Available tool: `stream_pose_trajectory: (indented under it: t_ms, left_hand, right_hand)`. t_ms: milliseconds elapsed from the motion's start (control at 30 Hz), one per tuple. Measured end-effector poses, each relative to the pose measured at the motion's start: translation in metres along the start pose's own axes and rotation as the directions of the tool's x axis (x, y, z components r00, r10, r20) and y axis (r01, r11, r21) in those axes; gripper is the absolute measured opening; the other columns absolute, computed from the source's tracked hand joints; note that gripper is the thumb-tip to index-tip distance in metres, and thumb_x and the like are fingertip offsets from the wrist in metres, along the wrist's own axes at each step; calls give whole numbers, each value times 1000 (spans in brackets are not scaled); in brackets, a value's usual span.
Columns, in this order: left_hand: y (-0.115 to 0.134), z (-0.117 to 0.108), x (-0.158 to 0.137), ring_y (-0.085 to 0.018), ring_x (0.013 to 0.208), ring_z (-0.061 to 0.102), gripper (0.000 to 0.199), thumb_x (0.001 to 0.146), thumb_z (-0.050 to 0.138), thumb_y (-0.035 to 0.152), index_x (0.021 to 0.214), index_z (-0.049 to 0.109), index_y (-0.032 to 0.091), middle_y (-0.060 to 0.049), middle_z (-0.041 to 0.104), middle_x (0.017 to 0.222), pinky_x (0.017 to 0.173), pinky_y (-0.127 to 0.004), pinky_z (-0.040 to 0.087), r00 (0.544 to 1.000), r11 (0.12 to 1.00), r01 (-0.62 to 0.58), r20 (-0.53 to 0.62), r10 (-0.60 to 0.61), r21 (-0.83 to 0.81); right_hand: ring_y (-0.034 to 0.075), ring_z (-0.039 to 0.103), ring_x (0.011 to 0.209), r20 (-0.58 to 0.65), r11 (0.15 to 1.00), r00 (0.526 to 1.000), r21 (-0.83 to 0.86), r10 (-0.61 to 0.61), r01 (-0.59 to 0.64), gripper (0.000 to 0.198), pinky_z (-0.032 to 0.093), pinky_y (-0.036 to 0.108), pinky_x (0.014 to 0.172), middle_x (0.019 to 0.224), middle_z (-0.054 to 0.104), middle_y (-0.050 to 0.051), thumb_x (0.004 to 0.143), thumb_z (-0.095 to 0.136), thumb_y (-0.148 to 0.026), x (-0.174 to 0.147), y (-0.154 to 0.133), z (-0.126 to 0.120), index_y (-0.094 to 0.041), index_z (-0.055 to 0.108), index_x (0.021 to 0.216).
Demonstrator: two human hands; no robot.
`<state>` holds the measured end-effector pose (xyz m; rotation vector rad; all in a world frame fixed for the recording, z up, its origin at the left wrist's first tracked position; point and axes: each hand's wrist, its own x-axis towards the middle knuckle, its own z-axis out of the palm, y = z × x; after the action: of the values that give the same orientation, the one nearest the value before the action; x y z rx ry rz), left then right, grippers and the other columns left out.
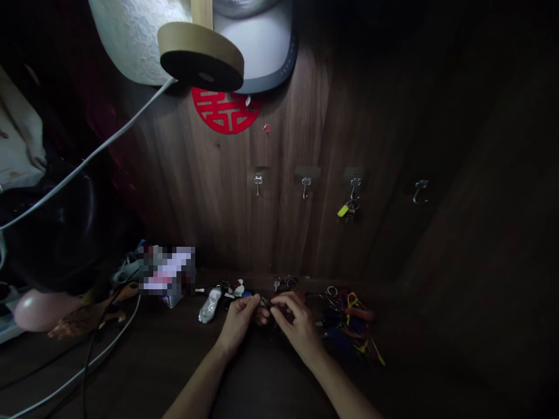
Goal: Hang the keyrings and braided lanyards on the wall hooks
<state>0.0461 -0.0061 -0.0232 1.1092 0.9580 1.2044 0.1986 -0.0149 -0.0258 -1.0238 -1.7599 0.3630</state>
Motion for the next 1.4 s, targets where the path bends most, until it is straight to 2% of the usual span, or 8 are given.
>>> stream_pose_trajectory:
  t_ms: [133, 367, 500, 633, 867, 933, 1100, 1400]
  left_hand:
    - [2, 2, -1, -11, 48, 54, 43, 70, 61, 55, 58, 62, 14, 1, 61, 49, 54, -23, 42, 999, 998, -30, 34, 28, 58]
    - [3, 4, -3, -11, 52, 55, 44, 70, 60, 58, 69, 63, 14, 0, 63, 57, 57, -23, 42, 993, 995, -44, 117, 34, 91]
    - [2, 2, -2, -9, 49, 51, 41, 68, 62, 56, 69, 60, 15, 2, 61, 58, 54, -21, 39, 998, 997, -29, 64, 24, 77]
    - [2, 0, -1, -8, 51, 49, 40, 69, 64, 53, 83, 62, 15, 4, 58, 60, 55, -21, 39, 998, 995, -47, 49, 43, 82]
    - [4, 0, -5, -17, 81, 56, 38, 75, 60, 45, 104, 63, 21, -2, 66, 89, 70, -26, 42, 991, 974, -125, 73, 113, 187]
    - [5, 1, -5, -17, 84, 56, 35, 76, 59, 44, 100, 65, 20, -2, 66, 93, 72, -26, 42, 988, 969, -138, 96, 121, 203]
    - [2, 1, -4, -13, 66, 50, 32, 74, 60, 47, 80, 66, 17, 1, 61, 70, 63, -23, 39, 985, 958, -160, 94, 141, 238]
    - [2, 1, -2, -11, 59, 43, 32, 72, 61, 48, 68, 60, 17, 4, 52, 60, 60, -22, 35, 984, 967, -168, 87, 153, 193]
  right_hand:
    - [19, 56, 82, -15, 990, 995, -106, -94, 92, 2, 43, 32, 77, 81, 61, 3, 78, 61, -22, -1, -4, 2, -23, 60, 79]
    - [18, 55, 78, -34, 981, 994, -171, -102, 95, 9, 43, 31, 73, 77, 58, 3, 81, 53, -19, -1, -1, 1, -23, 59, 75]
    - [16, 55, 67, -45, 999, 999, -28, 25, -27, 15, 43, 25, 61, 72, 59, 2, 85, 48, -28, -1, 0, -2, -22, 59, 77]
    - [14, 55, 58, -61, 969, 977, 158, 203, -191, 22, 42, 23, 54, 64, 59, 0, 84, 49, -40, 1, -1, -4, -20, 57, 77]
    - [12, 51, 55, 6, 889, 951, 352, 311, -293, 32, 41, 22, 51, 59, 56, -1, 79, 54, -51, 3, -2, -2, -19, 56, 74]
    - [11, 49, 51, 28, 859, 941, 400, 337, -320, 34, 39, 21, 48, 57, 54, -2, 77, 55, -52, 4, -3, -1, -18, 56, 74]
    - [9, 46, 46, 74, 802, 927, 480, 367, -356, 36, 37, 21, 45, 56, 56, -2, 73, 59, -54, 5, -7, 1, -18, 55, 74]
    - [9, 43, 45, 83, 802, 924, 470, 374, -367, 40, 33, 21, 44, 54, 54, -3, 73, 57, -58, 5, -4, 3, -18, 57, 74]
